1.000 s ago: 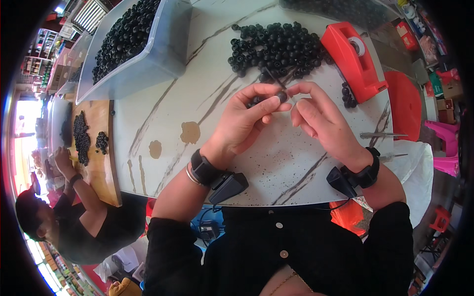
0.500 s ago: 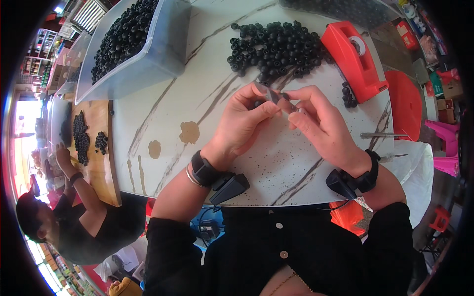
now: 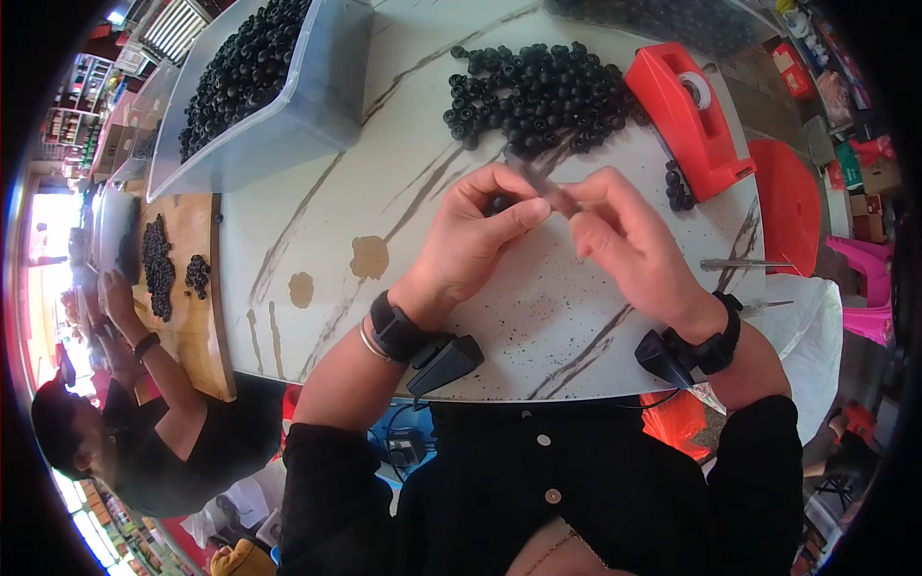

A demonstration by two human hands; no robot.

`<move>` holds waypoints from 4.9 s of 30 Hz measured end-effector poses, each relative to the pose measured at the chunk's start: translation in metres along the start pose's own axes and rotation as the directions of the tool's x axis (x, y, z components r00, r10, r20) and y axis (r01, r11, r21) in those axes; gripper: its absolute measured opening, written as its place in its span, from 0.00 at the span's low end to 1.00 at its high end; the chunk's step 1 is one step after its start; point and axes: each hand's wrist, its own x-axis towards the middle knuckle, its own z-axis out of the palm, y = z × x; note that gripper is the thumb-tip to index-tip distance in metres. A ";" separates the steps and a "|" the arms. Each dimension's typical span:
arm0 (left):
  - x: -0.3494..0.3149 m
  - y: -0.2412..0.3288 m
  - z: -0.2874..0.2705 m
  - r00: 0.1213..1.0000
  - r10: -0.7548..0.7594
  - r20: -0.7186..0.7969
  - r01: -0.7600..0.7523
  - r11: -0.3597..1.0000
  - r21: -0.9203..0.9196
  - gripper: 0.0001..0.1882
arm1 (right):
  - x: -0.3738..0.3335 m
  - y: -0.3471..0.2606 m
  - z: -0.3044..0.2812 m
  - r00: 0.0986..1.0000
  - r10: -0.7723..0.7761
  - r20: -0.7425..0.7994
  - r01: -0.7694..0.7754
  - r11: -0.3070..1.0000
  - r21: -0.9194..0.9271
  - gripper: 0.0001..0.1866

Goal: Trimming stems from bunches of black grapes using a small knife at a workstation.

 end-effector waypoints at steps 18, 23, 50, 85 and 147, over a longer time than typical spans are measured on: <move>-0.003 0.004 0.006 0.991 -0.103 0.086 0.093 0.989 0.114 0.06 | 0.003 -0.007 -0.001 0.969 0.236 0.070 -0.246 0.908 0.339 0.19; 0.000 0.022 0.005 0.992 -0.119 0.032 0.121 0.990 -0.074 0.07 | 0.004 -0.004 -0.003 0.969 0.241 0.049 -0.236 0.857 0.458 0.16; 0.013 0.013 -0.012 0.981 0.173 0.092 -0.185 0.665 0.723 0.09 | 0.006 -0.001 -0.001 0.968 0.251 0.024 -0.241 0.892 0.383 0.11; 0.001 0.003 0.002 0.997 -0.062 0.047 0.055 0.990 0.132 0.07 | 0.002 -0.008 0.002 0.970 0.230 -0.078 -0.199 0.935 0.293 0.07; 0.002 0.005 0.000 0.997 -0.007 0.073 0.001 0.997 0.082 0.06 | -0.003 -0.008 0.006 0.998 -0.045 -0.046 0.039 0.990 -0.137 0.14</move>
